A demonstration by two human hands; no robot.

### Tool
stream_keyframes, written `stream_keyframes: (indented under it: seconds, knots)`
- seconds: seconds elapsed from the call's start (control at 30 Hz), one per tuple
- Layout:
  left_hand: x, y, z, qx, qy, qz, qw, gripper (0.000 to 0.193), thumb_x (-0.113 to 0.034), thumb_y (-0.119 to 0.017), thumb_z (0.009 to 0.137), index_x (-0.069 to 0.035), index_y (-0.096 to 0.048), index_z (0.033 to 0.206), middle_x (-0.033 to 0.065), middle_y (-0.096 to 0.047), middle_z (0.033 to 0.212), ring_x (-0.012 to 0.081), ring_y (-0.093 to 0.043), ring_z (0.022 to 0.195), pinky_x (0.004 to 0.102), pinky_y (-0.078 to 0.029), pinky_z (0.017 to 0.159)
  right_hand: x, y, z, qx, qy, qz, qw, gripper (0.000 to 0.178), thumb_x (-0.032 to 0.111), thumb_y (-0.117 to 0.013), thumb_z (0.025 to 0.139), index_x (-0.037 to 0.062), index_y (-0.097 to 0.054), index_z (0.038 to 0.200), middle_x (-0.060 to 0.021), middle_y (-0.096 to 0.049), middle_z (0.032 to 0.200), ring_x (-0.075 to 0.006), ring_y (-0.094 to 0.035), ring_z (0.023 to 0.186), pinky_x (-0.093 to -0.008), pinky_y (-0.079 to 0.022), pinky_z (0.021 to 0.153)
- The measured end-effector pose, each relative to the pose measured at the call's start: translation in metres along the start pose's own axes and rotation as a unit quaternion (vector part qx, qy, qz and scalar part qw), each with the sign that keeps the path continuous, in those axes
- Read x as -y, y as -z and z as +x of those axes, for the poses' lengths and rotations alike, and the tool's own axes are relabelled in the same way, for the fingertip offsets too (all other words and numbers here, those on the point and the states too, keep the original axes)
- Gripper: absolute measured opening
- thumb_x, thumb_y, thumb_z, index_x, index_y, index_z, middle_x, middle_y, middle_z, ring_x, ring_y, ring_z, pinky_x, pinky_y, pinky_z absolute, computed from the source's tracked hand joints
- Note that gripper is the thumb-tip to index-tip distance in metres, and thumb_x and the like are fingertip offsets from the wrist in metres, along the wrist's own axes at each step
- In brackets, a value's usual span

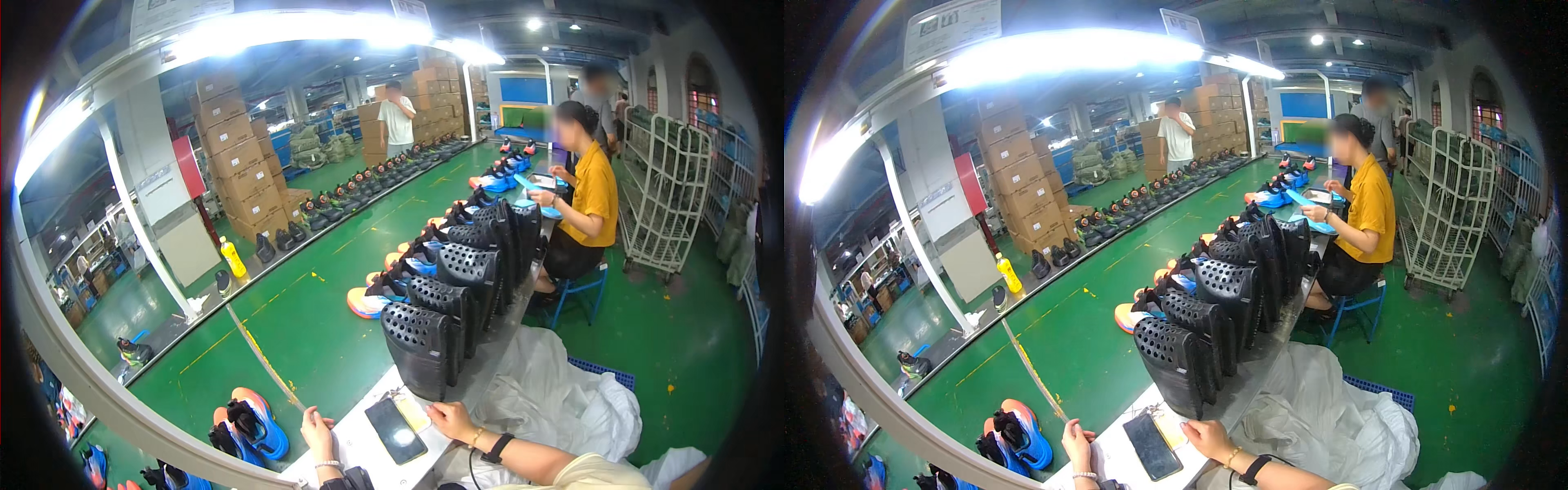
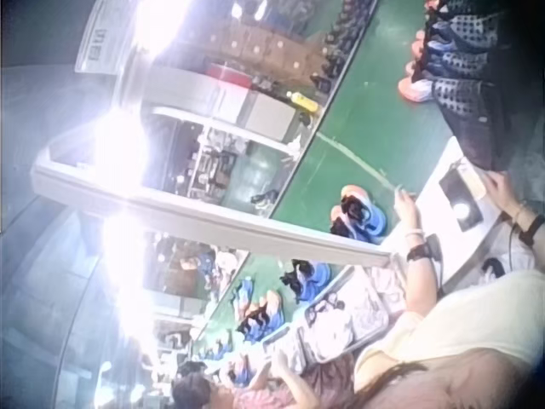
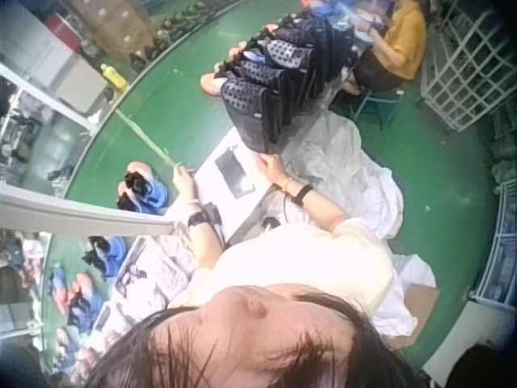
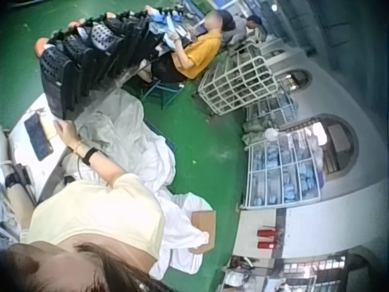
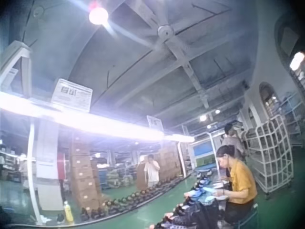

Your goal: Assembling shoe components on a production line in a factory.

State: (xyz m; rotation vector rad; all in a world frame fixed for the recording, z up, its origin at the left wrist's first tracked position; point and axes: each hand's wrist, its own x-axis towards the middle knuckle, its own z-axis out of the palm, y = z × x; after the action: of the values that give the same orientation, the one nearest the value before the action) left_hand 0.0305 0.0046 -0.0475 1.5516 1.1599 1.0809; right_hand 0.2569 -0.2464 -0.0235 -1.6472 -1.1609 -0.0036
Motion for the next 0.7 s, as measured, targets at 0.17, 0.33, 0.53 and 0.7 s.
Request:
stream_keyframes:
  seconds: [0.17, 0.33, 0.53, 0.7]
  knots:
    - [-0.014, 0.001, -0.005, 0.0, -0.011, 0.036, 0.999, 0.017, -0.009, -0.053, 0.095, 0.0, -0.064, 0.104, 0.0096, -0.068, 0.065, 0.0138, -0.064, 0.057, 0.0287, -0.05, 0.056, -0.001, -0.002, 0.001, -0.004, -0.009, -0.002, 1.0, 0.032, 0.026, -0.061, 0.094, 0.0044, -0.058, 0.07, -0.0178, -0.056, 0.06, -0.0371, -0.059, 0.055, -0.044, -0.041, 0.048]
    - [-0.014, 0.002, -0.007, 0.006, -0.02, 0.032, 0.999, 0.015, -0.006, -0.053, 0.096, 0.002, -0.064, 0.1, 0.0101, -0.067, 0.067, 0.0126, -0.062, 0.056, 0.0264, -0.05, 0.053, 0.002, 0.0, -0.002, 0.002, -0.011, -0.001, 1.0, 0.032, 0.026, -0.06, 0.094, 0.0044, -0.059, 0.07, -0.0178, -0.056, 0.059, -0.0371, -0.058, 0.055, -0.0444, -0.041, 0.048]
    - [-0.016, 0.004, -0.01, 0.005, -0.015, 0.025, 1.0, 0.015, -0.006, -0.052, 0.096, 0.003, -0.064, 0.1, 0.0106, -0.067, 0.067, 0.0128, -0.063, 0.057, 0.0262, -0.051, 0.054, 0.004, 0.002, -0.002, 0.013, -0.019, 0.0, 1.0, 0.032, 0.027, -0.059, 0.094, 0.0048, -0.061, 0.071, -0.0175, -0.057, 0.06, -0.0365, -0.06, 0.056, -0.0441, -0.042, 0.049]
    - [-0.017, 0.004, -0.009, 0.006, -0.014, 0.036, 0.999, 0.015, -0.005, -0.053, 0.095, 0.003, -0.064, 0.1, 0.0107, -0.067, 0.068, 0.013, -0.064, 0.058, 0.0262, -0.051, 0.055, 0.003, 0.0, -0.002, 0.003, -0.022, 0.017, 1.0, 0.029, 0.026, -0.059, 0.095, 0.0044, -0.066, 0.077, -0.016, -0.063, 0.065, -0.0348, -0.063, 0.06, -0.0427, -0.045, 0.051]
